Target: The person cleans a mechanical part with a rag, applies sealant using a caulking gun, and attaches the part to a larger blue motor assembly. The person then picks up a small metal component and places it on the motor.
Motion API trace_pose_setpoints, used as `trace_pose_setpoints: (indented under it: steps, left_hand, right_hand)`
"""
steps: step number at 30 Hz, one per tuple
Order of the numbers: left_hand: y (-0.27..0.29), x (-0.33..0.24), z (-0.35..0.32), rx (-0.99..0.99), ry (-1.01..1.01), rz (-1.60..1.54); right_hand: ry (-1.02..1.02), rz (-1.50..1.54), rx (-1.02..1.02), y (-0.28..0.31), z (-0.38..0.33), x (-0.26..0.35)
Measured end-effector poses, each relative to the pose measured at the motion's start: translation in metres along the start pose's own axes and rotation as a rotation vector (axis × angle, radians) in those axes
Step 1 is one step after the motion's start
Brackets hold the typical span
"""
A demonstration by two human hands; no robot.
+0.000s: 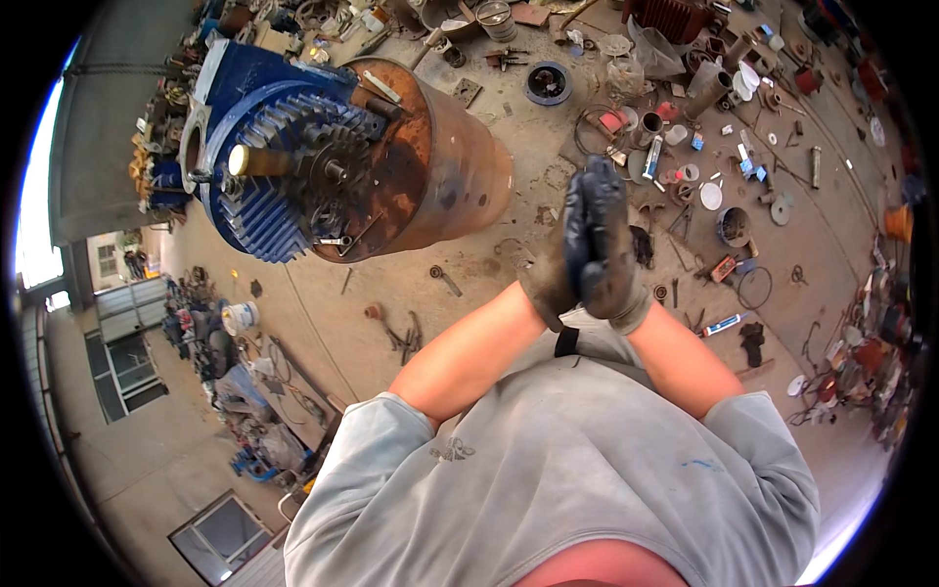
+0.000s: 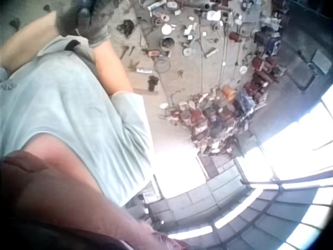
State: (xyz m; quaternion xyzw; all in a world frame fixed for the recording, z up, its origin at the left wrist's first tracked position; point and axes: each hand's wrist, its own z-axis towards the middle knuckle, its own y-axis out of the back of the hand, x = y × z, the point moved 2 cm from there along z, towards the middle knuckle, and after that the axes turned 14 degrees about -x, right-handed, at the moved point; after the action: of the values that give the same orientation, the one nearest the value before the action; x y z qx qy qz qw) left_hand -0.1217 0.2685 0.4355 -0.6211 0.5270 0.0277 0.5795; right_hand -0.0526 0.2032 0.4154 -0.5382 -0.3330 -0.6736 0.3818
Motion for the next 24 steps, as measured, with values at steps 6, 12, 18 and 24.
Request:
trace_pose_setpoints:
  steps: [6, 12, 18, 24]
  left_hand:
    - [-0.085, 0.067, -0.014, 0.132, 0.148, 0.117]
    - [-0.117, 0.113, -0.014, 0.165, -0.361, 1.056]
    - [-0.081, 0.112, -0.006, 0.438, -0.749, 1.324]
    - [-0.029, 0.087, -0.002, 0.188, -0.509, 1.303]
  right_hand:
    - [-0.497, 0.586, -0.331, 0.123, -0.026, -0.095]
    - [-0.642, 1.162, -0.313, 0.146, -0.048, -0.074]
    - [-0.709, 1.306, -0.268, 0.150, -0.065, -0.022]
    - [-0.845, 1.259, -0.121, 0.129, -0.061, 0.002]
